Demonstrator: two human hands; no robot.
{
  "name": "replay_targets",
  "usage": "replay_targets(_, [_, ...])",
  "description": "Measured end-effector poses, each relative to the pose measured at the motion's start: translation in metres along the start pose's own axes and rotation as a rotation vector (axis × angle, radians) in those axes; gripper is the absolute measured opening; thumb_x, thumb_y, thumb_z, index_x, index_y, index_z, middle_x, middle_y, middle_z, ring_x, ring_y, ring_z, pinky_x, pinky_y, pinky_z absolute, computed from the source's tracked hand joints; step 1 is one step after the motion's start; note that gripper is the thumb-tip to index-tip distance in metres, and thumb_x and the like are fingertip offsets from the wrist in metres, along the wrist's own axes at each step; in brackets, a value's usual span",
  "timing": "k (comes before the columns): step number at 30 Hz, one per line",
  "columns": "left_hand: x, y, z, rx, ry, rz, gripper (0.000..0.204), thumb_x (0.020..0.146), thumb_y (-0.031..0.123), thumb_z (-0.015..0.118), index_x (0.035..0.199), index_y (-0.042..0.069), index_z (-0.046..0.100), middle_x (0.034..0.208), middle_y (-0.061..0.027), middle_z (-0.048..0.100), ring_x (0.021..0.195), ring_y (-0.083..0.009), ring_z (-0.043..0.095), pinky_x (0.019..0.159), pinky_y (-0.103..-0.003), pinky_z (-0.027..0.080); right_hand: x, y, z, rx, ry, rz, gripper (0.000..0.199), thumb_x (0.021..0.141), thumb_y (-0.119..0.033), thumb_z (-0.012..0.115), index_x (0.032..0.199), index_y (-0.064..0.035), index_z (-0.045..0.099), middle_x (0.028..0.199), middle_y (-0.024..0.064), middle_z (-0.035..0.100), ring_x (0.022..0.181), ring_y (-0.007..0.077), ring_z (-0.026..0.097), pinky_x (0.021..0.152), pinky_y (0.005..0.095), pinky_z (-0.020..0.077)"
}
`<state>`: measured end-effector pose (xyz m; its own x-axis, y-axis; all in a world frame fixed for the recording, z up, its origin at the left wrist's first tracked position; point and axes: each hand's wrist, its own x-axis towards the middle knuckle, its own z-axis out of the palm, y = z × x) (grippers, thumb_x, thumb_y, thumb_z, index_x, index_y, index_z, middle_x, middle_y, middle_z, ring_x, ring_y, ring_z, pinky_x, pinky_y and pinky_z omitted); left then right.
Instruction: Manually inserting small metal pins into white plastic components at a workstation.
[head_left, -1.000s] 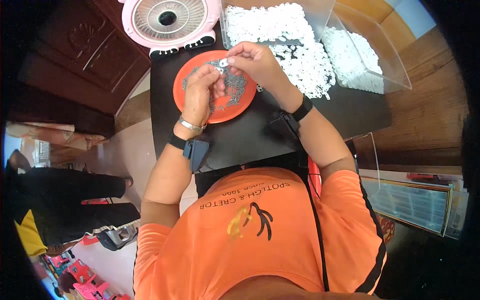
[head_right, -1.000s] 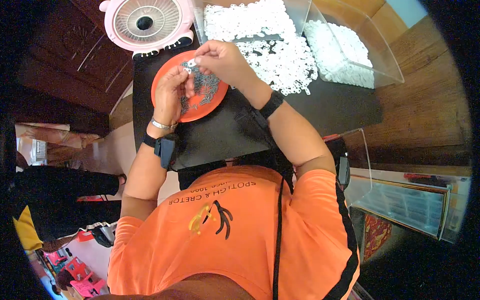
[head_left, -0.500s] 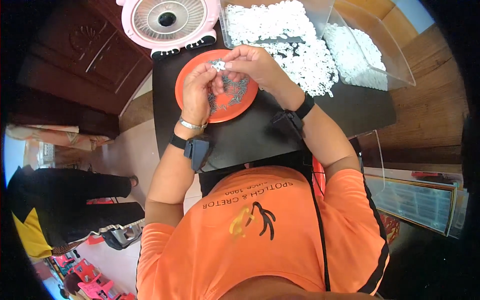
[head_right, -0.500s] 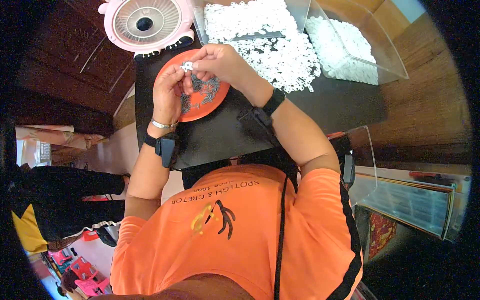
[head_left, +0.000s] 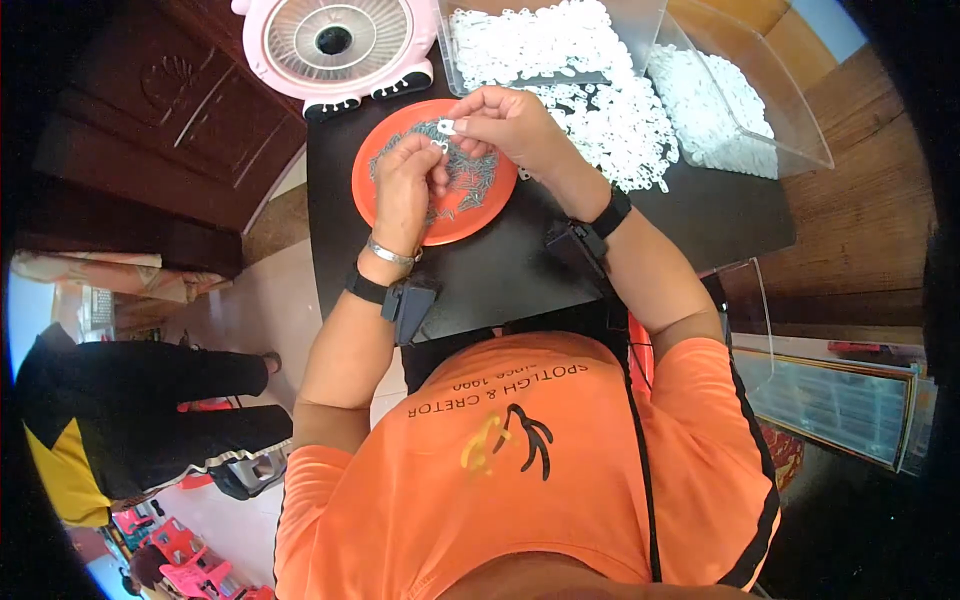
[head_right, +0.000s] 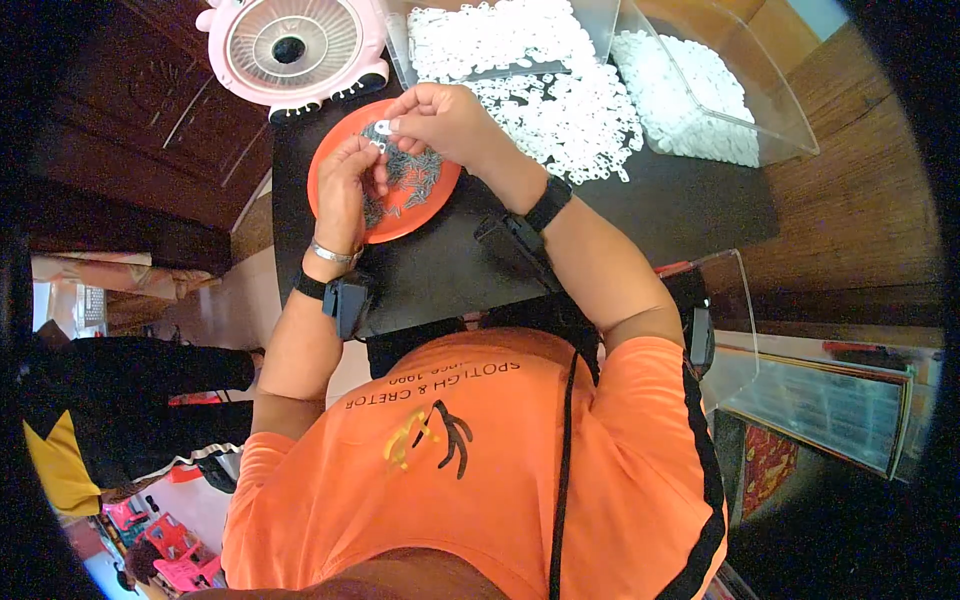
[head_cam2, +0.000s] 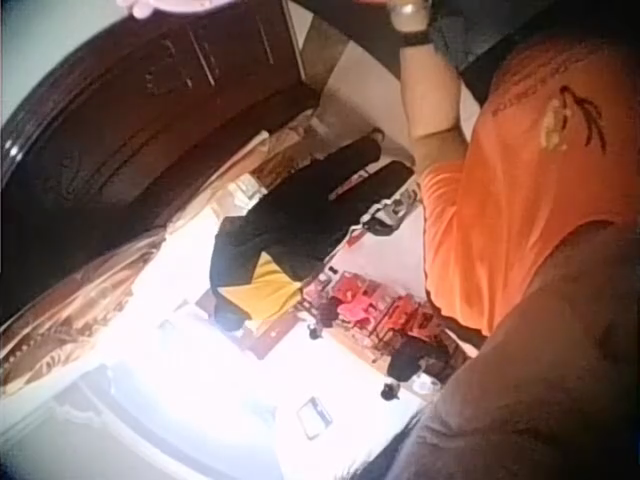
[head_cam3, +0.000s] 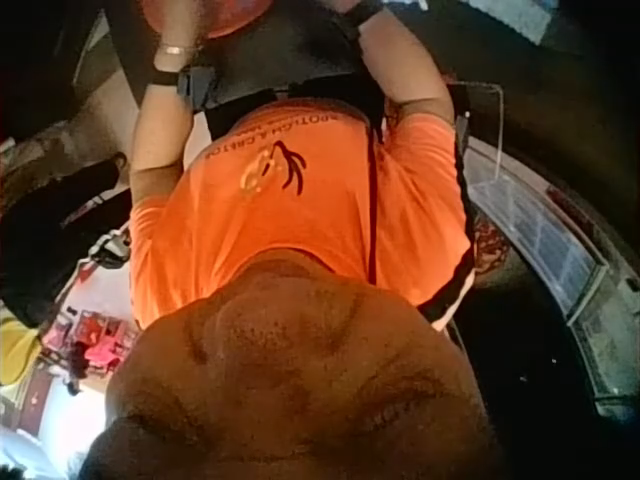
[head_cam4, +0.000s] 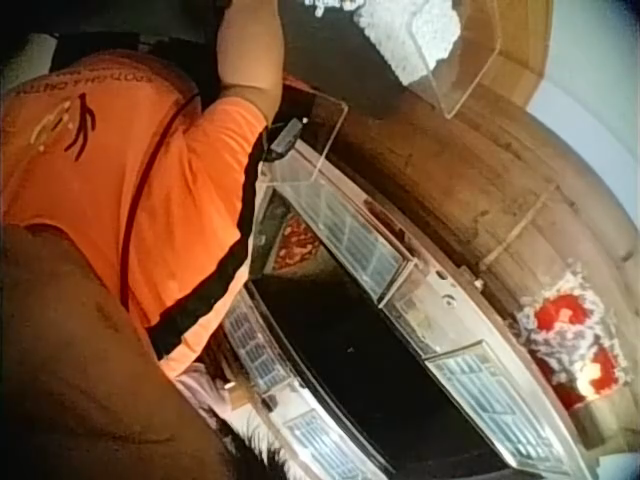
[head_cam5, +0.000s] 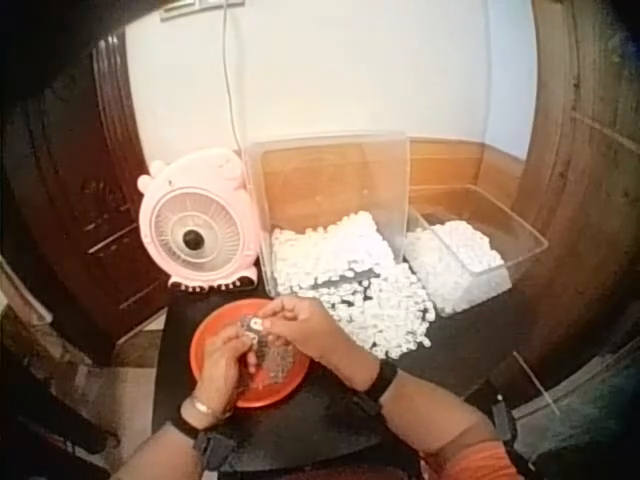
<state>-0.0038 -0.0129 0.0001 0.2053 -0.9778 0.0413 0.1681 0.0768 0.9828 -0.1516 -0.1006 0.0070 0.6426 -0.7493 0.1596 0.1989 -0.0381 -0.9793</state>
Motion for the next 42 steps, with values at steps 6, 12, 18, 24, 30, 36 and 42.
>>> replay_targets(6, [0.001, -0.001, 0.0, 0.039, 0.007, -0.013, 0.018, 0.085, 0.01, 0.047, 0.068, 0.004, 0.053, 0.056, -0.0012, 0.05, 0.046, -0.0079, 0.044, 0.044, -0.022, 0.035, -0.001, -0.0008, 0.0021, -0.061, 0.013, -0.028, 0.017, 0.085, -0.01, 0.061, 0.098, 0.0011, 0.061, 0.082, 0.0058, 0.065, 0.068, 0.0088, 0.06, 0.064, 0.0215, 0.0497])
replay_targets(12, [0.0015, -0.0032, -0.0014, 0.082, 0.009, -0.015, 0.02, 0.085, 0.012, 0.048, 0.067, 0.004, 0.052, 0.056, -0.0012, 0.051, 0.047, -0.0081, 0.045, 0.043, -0.022, 0.035, -0.001, -0.0011, 0.0033, -0.086, 0.017, -0.037, 0.017, 0.085, -0.009, 0.06, 0.099, 0.0016, 0.061, 0.082, 0.006, 0.065, 0.069, 0.0086, 0.059, 0.065, 0.0214, 0.0493])
replay_targets(18, [0.0003, -0.0034, -0.001, 0.118, 0.012, 0.008, 0.02, 0.084, 0.013, 0.048, 0.067, 0.004, 0.053, 0.056, -0.0011, 0.051, 0.047, -0.0085, 0.046, 0.044, -0.023, 0.035, -0.0012, -0.0013, 0.0025, -0.079, 0.0, -0.03, 0.017, 0.084, -0.009, 0.06, 0.099, 0.0012, 0.06, 0.081, 0.0061, 0.065, 0.069, 0.0087, 0.059, 0.065, 0.0212, 0.0491])
replay_targets(24, [-0.0011, -0.0028, 0.0007, 0.114, 0.019, 0.01, 0.02, 0.084, 0.013, 0.048, 0.067, 0.004, 0.053, 0.056, -0.0012, 0.051, 0.047, -0.0086, 0.045, 0.044, -0.023, 0.035, -0.0018, -0.0017, -0.002, 0.083, -0.005, 0.076, 0.018, 0.084, -0.011, 0.061, 0.098, 0.0, 0.06, 0.082, 0.0062, 0.065, 0.068, 0.009, 0.06, 0.064, 0.0209, 0.0502])
replay_targets(30, [-0.0024, -0.0017, 0.0014, 0.116, 0.005, 0.03, 0.019, 0.084, 0.012, 0.049, 0.068, 0.004, 0.053, 0.056, -0.0014, 0.051, 0.047, -0.0085, 0.045, 0.044, -0.023, 0.034, -0.0022, -0.002, -0.004, 0.17, -0.022, 0.143, 0.017, 0.085, -0.012, 0.062, 0.098, -0.0011, 0.06, 0.082, 0.0058, 0.065, 0.068, 0.0086, 0.061, 0.063, 0.0204, 0.0511])
replay_targets(36, [-0.0007, -0.0048, 0.0004, 0.1, 0.0, 0.027, 0.018, 0.084, 0.012, 0.049, 0.069, 0.003, 0.053, 0.056, -0.0017, 0.05, 0.047, -0.0088, 0.044, 0.045, -0.023, 0.035, -0.0004, 0.0004, -0.0045, 0.174, -0.04, 0.135, 0.018, 0.085, -0.012, 0.062, 0.098, -0.0003, 0.06, 0.082, 0.0061, 0.065, 0.068, 0.0087, 0.061, 0.064, 0.0205, 0.0511])
replay_targets(42, [-0.0012, -0.0033, 0.001, 0.098, 0.008, 0.016, 0.018, 0.084, 0.012, 0.049, 0.069, 0.002, 0.054, 0.056, -0.0019, 0.05, 0.047, -0.0089, 0.045, 0.045, -0.023, 0.036, 0.0001, 0.0023, -0.0049, 0.123, -0.017, 0.119, 0.018, 0.084, -0.01, 0.062, 0.099, 0.0004, 0.06, 0.082, 0.0062, 0.065, 0.069, 0.0088, 0.061, 0.064, 0.0209, 0.0513])
